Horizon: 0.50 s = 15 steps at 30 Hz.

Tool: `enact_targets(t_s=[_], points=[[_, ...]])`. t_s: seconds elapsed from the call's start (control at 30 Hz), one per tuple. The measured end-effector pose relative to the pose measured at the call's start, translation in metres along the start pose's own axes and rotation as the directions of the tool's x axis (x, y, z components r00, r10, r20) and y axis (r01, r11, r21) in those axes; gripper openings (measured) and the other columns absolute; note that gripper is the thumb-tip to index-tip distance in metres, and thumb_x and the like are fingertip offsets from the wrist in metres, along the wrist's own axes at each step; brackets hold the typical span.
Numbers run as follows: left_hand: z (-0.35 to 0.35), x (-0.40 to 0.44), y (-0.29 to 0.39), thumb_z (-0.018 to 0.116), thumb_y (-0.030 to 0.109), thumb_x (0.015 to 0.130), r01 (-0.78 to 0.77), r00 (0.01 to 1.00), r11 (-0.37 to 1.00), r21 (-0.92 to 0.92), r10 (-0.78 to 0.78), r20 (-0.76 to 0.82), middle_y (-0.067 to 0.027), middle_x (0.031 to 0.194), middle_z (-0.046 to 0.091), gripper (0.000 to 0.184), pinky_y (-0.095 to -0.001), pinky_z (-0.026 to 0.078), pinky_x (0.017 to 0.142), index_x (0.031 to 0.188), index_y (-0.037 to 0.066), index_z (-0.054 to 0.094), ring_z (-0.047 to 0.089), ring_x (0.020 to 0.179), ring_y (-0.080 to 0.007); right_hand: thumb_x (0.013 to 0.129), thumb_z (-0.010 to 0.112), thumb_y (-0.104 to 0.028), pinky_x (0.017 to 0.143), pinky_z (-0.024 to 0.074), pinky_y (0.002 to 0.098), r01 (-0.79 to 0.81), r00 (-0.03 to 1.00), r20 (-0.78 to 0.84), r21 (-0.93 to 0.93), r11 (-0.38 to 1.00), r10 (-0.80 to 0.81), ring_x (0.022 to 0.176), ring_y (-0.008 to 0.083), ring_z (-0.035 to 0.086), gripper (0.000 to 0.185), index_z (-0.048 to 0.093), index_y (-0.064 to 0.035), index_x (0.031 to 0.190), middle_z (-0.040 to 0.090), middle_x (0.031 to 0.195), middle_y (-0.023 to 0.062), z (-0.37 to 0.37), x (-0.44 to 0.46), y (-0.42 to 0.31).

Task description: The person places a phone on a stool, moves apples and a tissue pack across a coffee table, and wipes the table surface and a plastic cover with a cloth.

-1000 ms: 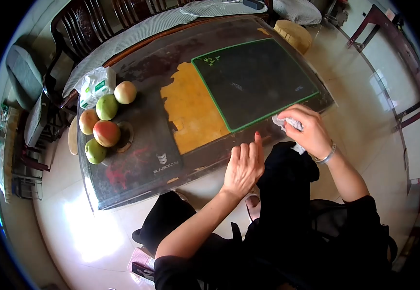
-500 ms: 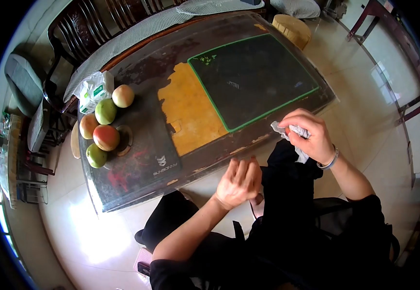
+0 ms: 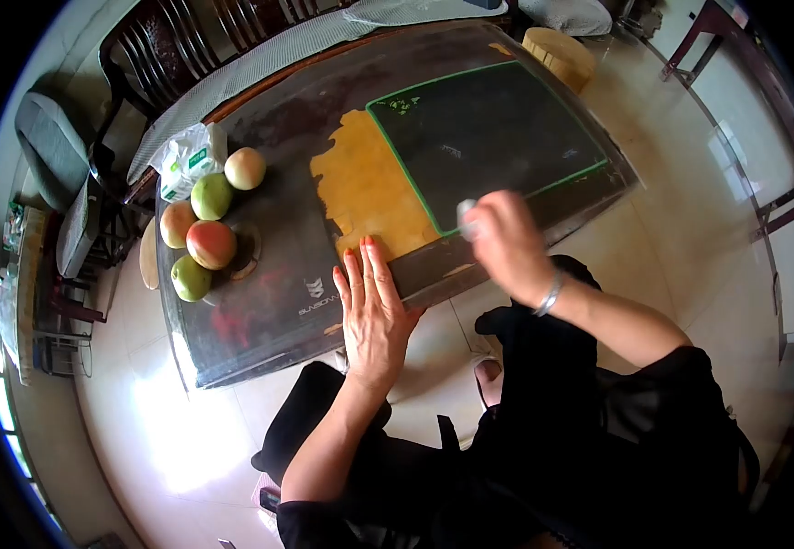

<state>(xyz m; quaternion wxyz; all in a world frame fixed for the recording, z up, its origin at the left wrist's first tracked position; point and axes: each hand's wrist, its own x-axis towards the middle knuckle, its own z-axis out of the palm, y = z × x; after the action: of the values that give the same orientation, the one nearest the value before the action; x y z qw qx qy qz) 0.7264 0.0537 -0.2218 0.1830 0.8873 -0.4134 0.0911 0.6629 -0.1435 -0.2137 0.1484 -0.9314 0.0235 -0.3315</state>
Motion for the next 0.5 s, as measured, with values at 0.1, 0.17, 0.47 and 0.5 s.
enact_targets(t_s=[0.1, 0.17, 0.47, 0.5], points=[[-0.009, -0.001, -0.007, 0.081, 0.017, 0.058, -0.020, 0.999, 0.994, -0.107, 0.024, 0.040, -0.0234, 0.141, 0.023, 0.111, -0.0497, 0.022, 0.106, 0.139, -0.003, 0.007, 0.028, 0.129, -0.0389, 0.075, 0.054, -0.007, 0.072, 0.0426, 0.0346, 0.123, 0.990, 0.053, 0.072, 0.990, -0.127, 0.080, 0.0252, 0.048, 0.018, 0.050, -0.0020, 0.092, 0.045, 0.086, 0.0109, 0.032, 0.002, -0.054], [-0.027, -0.003, -0.017, 0.081, 0.012, 0.058, 0.051, 0.994, 0.944, -0.327, -0.015, 0.112, -0.0193, 0.140, 0.031, 0.115, -0.0434, 0.026, 0.106, 0.141, 0.002, 0.000, 0.031, 0.129, -0.0349, 0.077, 0.055, -0.004, 0.074, 0.0424, 0.0356, 0.129, 0.986, 0.077, 0.204, 0.971, -0.147, 0.084, 0.0260, 0.049, 0.014, 0.052, -0.0003, 0.090, 0.046, 0.090, 0.0108, 0.042, -0.001, -0.075], [-0.090, -0.095, -0.010, 0.074, 0.008, 0.067, 0.224, 0.902, 0.824, -0.520, 0.026, 0.431, -0.0142, 0.121, 0.054, 0.085, -0.0354, 0.045, 0.091, 0.138, 0.010, 0.027, 0.056, 0.105, -0.0299, 0.073, 0.059, -0.001, 0.079, 0.0464, 0.0312, 0.175, 0.922, 0.141, 0.681, 0.711, -0.361, 0.089, 0.0227, 0.051, 0.019, 0.056, -0.0046, 0.091, 0.052, 0.091, 0.0069, 0.002, -0.048, -0.080], [-0.081, -0.107, -0.017, 0.073, 0.008, 0.069, 0.361, 0.889, 0.721, -0.591, -0.073, 0.453, -0.0143, 0.118, 0.056, 0.077, -0.0344, 0.045, 0.090, 0.135, 0.007, 0.033, 0.057, 0.105, -0.0275, 0.075, 0.057, -0.001, 0.075, 0.0480, 0.0302, -0.044, 0.937, 0.261, 0.748, 0.663, -0.232, 0.081, 0.0204, 0.054, 0.019, 0.058, -0.0050, 0.094, 0.054, 0.087, 0.0071, -0.011, -0.044, -0.072]])
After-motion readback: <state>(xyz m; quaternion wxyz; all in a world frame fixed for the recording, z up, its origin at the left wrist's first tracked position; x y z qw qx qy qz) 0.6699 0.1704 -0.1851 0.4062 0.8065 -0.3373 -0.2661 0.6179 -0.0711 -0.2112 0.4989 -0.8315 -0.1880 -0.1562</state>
